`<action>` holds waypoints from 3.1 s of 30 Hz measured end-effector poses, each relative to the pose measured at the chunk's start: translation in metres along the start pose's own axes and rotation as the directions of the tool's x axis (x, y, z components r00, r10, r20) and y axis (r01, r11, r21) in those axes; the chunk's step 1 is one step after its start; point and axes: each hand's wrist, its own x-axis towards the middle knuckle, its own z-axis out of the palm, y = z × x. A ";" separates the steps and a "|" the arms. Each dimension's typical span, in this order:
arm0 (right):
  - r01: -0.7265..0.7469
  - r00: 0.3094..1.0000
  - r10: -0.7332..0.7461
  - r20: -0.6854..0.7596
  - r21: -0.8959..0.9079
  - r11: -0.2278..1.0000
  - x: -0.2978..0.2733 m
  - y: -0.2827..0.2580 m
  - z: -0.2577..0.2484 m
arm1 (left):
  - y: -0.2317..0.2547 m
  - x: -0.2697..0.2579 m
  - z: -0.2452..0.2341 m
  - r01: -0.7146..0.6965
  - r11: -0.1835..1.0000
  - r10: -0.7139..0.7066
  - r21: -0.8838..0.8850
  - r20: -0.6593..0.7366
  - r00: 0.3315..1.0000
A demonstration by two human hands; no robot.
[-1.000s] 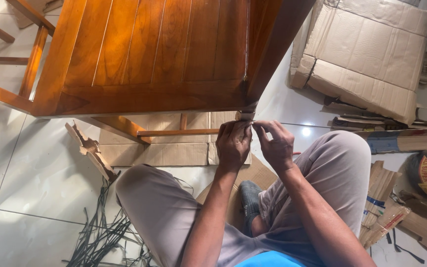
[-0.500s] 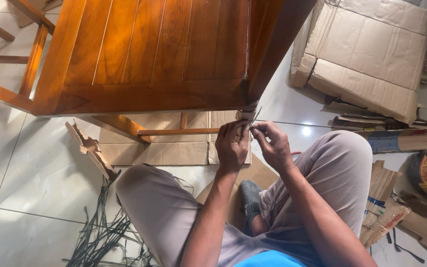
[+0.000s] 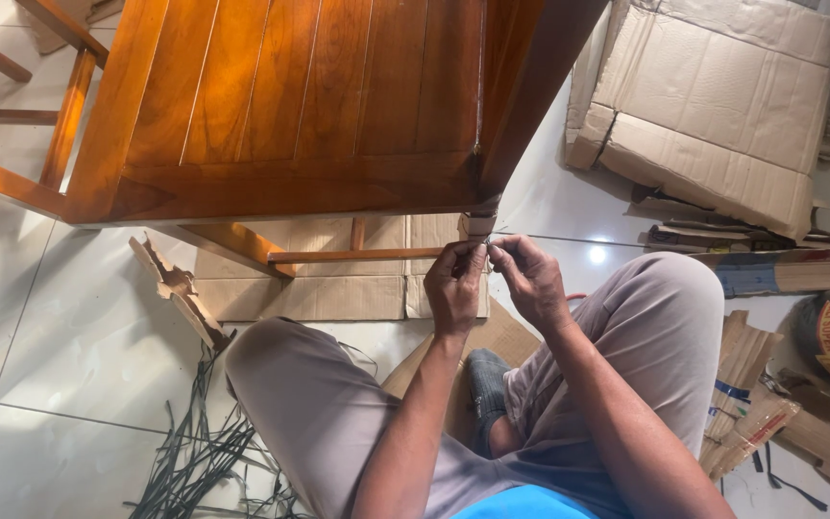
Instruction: Wrapping black plastic straps around a wooden chair leg to secure protective packaging
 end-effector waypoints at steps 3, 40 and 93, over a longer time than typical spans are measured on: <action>0.007 1.000 -0.009 -0.023 -0.053 0.999 0.001 -0.004 -0.003 | 0.019 0.003 0.000 0.015 1.000 -0.015 -0.001 -0.027 1.000; -0.245 0.878 0.456 0.147 -0.681 0.691 -0.002 0.054 0.009 | -0.006 0.032 -0.027 0.197 0.948 -0.245 -0.251 -0.176 0.953; -0.086 0.749 0.459 0.477 -0.617 0.782 -0.062 0.104 0.161 | -0.125 -0.078 -0.158 0.179 0.648 -0.010 0.741 -0.227 0.974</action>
